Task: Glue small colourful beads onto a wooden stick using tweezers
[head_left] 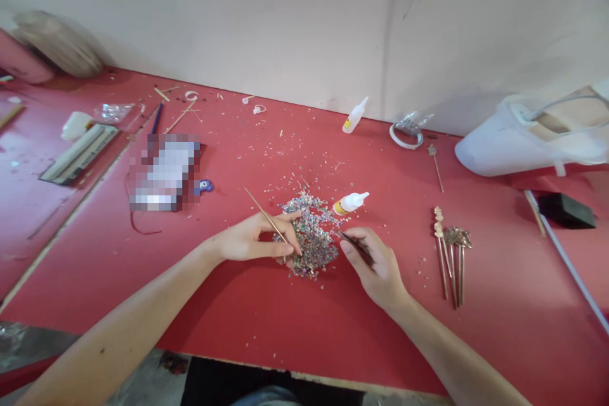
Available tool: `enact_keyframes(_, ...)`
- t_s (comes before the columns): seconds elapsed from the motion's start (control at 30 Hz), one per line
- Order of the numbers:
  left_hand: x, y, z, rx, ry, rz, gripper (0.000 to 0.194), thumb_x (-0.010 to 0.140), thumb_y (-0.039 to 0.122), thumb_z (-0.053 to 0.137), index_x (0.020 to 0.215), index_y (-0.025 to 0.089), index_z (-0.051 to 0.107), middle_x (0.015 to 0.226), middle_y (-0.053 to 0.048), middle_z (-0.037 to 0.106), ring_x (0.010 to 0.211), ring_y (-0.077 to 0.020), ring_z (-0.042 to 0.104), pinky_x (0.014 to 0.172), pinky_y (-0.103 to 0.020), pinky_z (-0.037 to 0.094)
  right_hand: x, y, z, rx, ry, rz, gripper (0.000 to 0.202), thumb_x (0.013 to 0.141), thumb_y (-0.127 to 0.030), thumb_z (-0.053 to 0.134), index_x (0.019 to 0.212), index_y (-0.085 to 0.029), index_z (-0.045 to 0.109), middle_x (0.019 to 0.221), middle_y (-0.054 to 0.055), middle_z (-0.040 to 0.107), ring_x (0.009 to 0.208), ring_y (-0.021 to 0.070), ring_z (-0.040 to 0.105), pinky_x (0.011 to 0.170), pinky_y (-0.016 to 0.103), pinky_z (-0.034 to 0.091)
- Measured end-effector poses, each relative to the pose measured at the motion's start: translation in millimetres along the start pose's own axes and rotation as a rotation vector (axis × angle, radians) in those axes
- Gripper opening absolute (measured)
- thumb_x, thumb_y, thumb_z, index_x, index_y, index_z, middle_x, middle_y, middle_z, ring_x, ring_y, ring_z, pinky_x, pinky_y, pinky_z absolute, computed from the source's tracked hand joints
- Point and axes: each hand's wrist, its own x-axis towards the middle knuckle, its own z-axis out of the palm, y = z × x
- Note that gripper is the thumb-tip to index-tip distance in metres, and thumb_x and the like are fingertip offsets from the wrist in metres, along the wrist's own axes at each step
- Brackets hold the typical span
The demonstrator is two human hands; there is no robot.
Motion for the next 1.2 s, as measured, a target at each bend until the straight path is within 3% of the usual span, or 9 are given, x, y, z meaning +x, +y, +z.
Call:
enact_keyframes(0.1, -3, -6, -3.9, -0.094, 0.066, -0.034, 0.014, 0.092, 0.025, 0.060, 0.091, 0.014, 0.069, 0.072, -0.001, 0.074, 0.068, -0.0127, 0.069, 0.117, -0.045, 0.029, 2, 2, 1, 0.047, 0.036, 0.024, 0.015, 0.094, -0.035, 0.055, 0.088, -0.021, 0.056, 0.071, -0.001, 0.059, 0.057, 0.0109, 0.055, 0.052, 0.021, 0.045)
enact_keyframes(0.17, -4, -9, -5.8, -0.193, 0.120, -0.095, 0.016, 0.091, 0.027, 0.062, 0.092, 0.013, 0.069, 0.074, -0.003, 0.074, 0.060, -0.0107, 0.066, 0.096, -0.037, 0.050, 3, 3, 0, 0.064, 0.046, 0.026, 0.016, 0.094, -0.035, 0.055, 0.087, -0.021, 0.056, 0.070, -0.001, 0.057, 0.055, 0.0105, 0.052, 0.051, 0.021, 0.043)
enact_keyframes(0.2, -4, -10, -6.4, -0.244, 0.154, -0.133, 0.017, 0.090, 0.029, 0.063, 0.093, 0.013, 0.069, 0.075, -0.005, 0.075, 0.059, -0.0103, 0.065, 0.081, -0.031, 0.055, 3, 3, -1, 0.058, 0.043, 0.021, 0.015, 0.094, -0.035, 0.054, 0.087, -0.021, 0.056, 0.068, -0.002, 0.056, 0.054, 0.0103, 0.051, 0.050, 0.021, 0.042)
enact_keyframes(0.3, -4, -9, -6.4, -0.357, 0.268, -0.212, 0.018, 0.088, 0.029, 0.065, 0.090, 0.011, 0.069, 0.075, -0.008, 0.075, 0.056, -0.0100, 0.063, 0.058, -0.022, 0.051, 0, 1, -3, 0.016, 0.018, -0.010, 0.014, 0.095, -0.034, 0.052, 0.088, -0.022, 0.056, 0.065, -0.002, 0.054, 0.053, 0.0107, 0.049, 0.049, 0.022, 0.041)
enact_keyframes(0.57, 2, -8, 14.6, -0.568, 0.356, -0.249, 0.018, 0.084, 0.028, 0.069, 0.085, 0.010, 0.066, 0.072, -0.010, 0.075, 0.054, -0.0119, 0.066, 0.054, -0.022, 0.050, -11, -15, 4, 0.091, -0.091, 0.064, 0.018, 0.096, -0.038, 0.049, 0.096, -0.022, 0.057, 0.059, -0.005, 0.044, 0.047, 0.0090, 0.039, 0.044, 0.020, 0.032)
enact_keyframes(0.77, 6, -7, 30.4, -0.645, 0.354, -0.269, 0.016, 0.085, 0.025, 0.068, 0.086, 0.010, 0.066, 0.072, -0.009, 0.075, 0.055, -0.0115, 0.067, 0.054, -0.021, 0.051, -12, -21, 8, 0.177, -0.149, 0.060, 0.024, 0.095, -0.041, 0.050, 0.082, -0.022, 0.054, 0.051, -0.008, 0.033, 0.043, 0.0084, 0.027, 0.042, 0.022, 0.024)
enact_keyframes(1.07, 5, -8, 33.4, -0.608, 0.278, -0.278, 0.020, 0.086, 0.030, 0.068, 0.089, 0.011, 0.065, 0.076, -0.009, 0.075, 0.056, -0.0098, 0.066, 0.058, -0.021, 0.053, -9, -21, 11, 0.198, -0.228, 0.099, 0.034, 0.095, -0.045, 0.048, 0.070, -0.022, 0.043, 0.057, -0.007, 0.029, 0.049, 0.0086, 0.026, 0.046, 0.023, 0.025)
enact_keyframes(1.2, 4, -7, 29.1, -0.406, 0.256, -0.273, 0.025, 0.080, 0.031, 0.074, 0.096, 0.012, 0.068, 0.078, -0.004, 0.071, 0.063, -0.0098, 0.065, 0.063, -0.022, 0.055, -7, -18, 11, 0.410, -0.225, 0.195, 0.037, 0.094, -0.048, 0.049, 0.069, -0.021, 0.042, 0.055, -0.008, 0.030, 0.048, 0.0082, 0.026, 0.046, 0.024, 0.024)
